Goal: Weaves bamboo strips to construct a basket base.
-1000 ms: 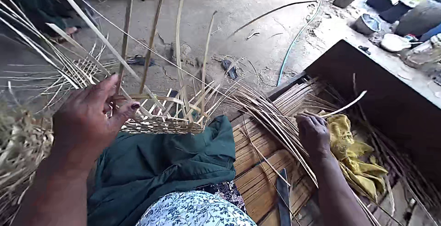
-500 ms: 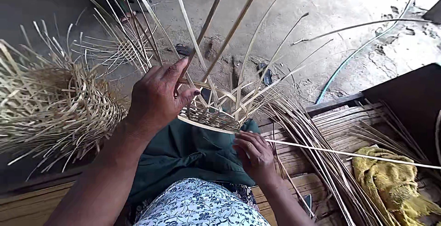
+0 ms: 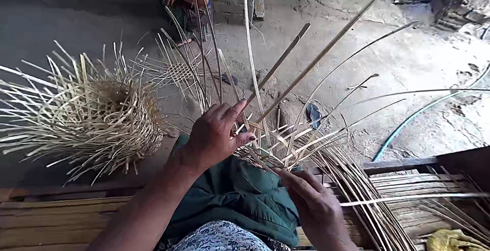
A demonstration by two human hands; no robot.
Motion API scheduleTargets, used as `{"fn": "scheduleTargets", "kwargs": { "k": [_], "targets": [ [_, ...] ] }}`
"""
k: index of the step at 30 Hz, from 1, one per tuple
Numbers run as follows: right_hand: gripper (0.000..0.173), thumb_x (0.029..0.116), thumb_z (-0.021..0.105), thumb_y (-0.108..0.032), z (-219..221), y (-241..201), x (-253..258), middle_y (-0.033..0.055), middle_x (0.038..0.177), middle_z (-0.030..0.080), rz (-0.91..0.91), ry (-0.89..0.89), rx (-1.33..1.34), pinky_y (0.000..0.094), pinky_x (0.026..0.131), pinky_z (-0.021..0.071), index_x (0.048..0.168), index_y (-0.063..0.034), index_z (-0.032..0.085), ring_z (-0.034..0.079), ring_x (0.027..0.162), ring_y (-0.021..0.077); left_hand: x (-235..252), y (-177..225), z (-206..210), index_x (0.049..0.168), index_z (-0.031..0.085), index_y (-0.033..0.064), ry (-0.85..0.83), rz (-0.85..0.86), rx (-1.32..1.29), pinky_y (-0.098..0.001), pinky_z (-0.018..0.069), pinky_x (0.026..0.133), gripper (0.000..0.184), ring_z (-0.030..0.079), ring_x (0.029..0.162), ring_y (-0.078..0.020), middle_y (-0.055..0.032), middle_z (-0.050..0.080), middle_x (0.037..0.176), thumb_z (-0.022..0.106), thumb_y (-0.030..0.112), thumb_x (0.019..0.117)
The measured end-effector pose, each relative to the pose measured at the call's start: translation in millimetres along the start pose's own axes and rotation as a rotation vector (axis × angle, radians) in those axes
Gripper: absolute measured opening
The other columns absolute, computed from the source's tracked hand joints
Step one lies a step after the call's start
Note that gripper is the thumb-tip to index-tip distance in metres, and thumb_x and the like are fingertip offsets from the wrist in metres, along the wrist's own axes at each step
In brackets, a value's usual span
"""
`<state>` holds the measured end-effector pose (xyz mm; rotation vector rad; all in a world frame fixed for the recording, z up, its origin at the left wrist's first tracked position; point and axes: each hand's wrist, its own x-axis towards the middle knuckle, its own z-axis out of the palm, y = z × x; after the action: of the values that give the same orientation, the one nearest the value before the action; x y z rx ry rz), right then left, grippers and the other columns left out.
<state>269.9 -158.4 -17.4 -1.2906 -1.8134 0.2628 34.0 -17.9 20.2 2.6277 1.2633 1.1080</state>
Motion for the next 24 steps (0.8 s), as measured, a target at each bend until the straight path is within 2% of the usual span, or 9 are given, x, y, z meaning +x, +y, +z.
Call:
{"fn": "scheduleTargets", "kwargs": {
  "k": [2,5,9,12,14,15,18,21,24],
  "targets": [
    [0.027,0.1059,0.054,-0.020,-31,-6,12,0.0019,0.093,0.065,0.013,0.042,-0.004,0.0184,0.071,0.0537,0.125,-0.0254,0.073,0.061,0.080,0.0039,-1,2,-1,0.141,0.061,0.0045,-0.019,0.020,-0.009,-0.0485,0.0574,0.076,0.078,0.068,0.089,-0.0312,-0.0150,0.070,0.100,0.069,0.060,0.0868],
    [0.026,0.1061,0.054,-0.018,-62,-20,38,0.0051,0.087,0.067,-0.014,0.118,-0.150,0.0198,0.065,0.0510,0.122,-0.0151,0.074,0.060,0.073,0.0054,-2,12,1,0.139,0.064,0.0068,-0.025,0.044,0.000,-0.0487,0.0562,0.070,0.078,0.067,0.082,-0.0306,-0.0135,0.070,0.095,0.067,0.064,0.0862],
    [0.026,0.1038,0.051,-0.018,-64,-33,72,0.0090,0.084,0.070,-0.033,0.191,-0.415,0.0293,0.057,0.0507,0.107,-0.0070,0.075,0.063,0.067,0.0128,-8,25,6,0.136,0.065,0.0082,-0.026,0.066,0.030,-0.0494,0.0581,0.071,0.074,0.069,0.084,-0.0315,-0.0146,0.072,0.098,0.063,0.065,0.0892],
    [0.029,0.0992,0.050,-0.016,-50,-29,91,0.0087,0.080,0.068,-0.032,0.172,-0.523,0.0389,0.050,0.0466,0.110,-0.0096,0.076,0.061,0.059,0.0203,-12,31,7,0.136,0.066,0.0085,-0.019,0.109,0.068,-0.0460,0.0567,0.071,0.072,0.068,0.083,-0.0301,-0.0126,0.071,0.096,0.059,0.065,0.0920],
    [0.030,0.0986,0.052,-0.017,-43,-26,99,0.0077,0.086,0.072,-0.033,0.058,-0.478,0.0438,0.052,0.0510,0.115,-0.0134,0.077,0.064,0.062,0.0211,-13,33,7,0.135,0.066,0.0074,-0.007,0.138,0.064,-0.0440,0.0566,0.071,0.071,0.067,0.083,-0.0291,-0.0121,0.071,0.096,0.059,0.064,0.0928],
    [0.028,0.0985,0.053,-0.018,-40,-23,103,0.0051,0.086,0.072,-0.026,-0.011,-0.430,0.0444,0.054,0.0532,0.111,-0.0163,0.078,0.066,0.064,0.0192,-14,34,7,0.134,0.066,0.0066,0.002,0.148,0.049,-0.0431,0.0569,0.072,0.071,0.067,0.083,-0.0285,-0.0120,0.071,0.096,0.060,0.063,0.0927],
    [0.022,0.0994,0.058,-0.021,-44,-11,114,-0.0030,0.088,0.071,0.083,-0.221,-0.264,0.0363,0.063,0.0565,0.106,-0.0224,0.079,0.066,0.070,0.0092,-18,34,11,0.136,0.063,0.0037,0.042,0.145,-0.022,-0.0414,0.0575,0.073,0.074,0.068,0.082,-0.0273,-0.0125,0.072,0.097,0.065,0.062,0.0904],
    [0.018,0.1007,0.062,-0.020,-54,-6,125,-0.0074,0.090,0.073,0.268,-0.392,-0.069,0.0248,0.070,0.0548,0.105,-0.0202,0.079,0.063,0.073,-0.0002,-18,33,10,0.143,0.055,0.0002,0.029,0.152,-0.031,-0.0407,0.0570,0.070,0.083,0.068,0.078,-0.0270,-0.0124,0.073,0.092,0.068,0.061,0.0885],
    [0.020,0.1022,0.059,-0.020,-54,-7,130,-0.0069,0.091,0.072,0.328,-0.470,-0.008,0.0209,0.071,0.0528,0.107,-0.0176,0.079,0.061,0.074,-0.0028,-14,31,8,0.137,0.064,0.0055,-0.004,0.169,-0.011,-0.0421,0.0571,0.067,0.073,0.068,0.077,-0.0287,-0.0123,0.072,0.090,0.069,0.059,0.0870]
  ]
}}
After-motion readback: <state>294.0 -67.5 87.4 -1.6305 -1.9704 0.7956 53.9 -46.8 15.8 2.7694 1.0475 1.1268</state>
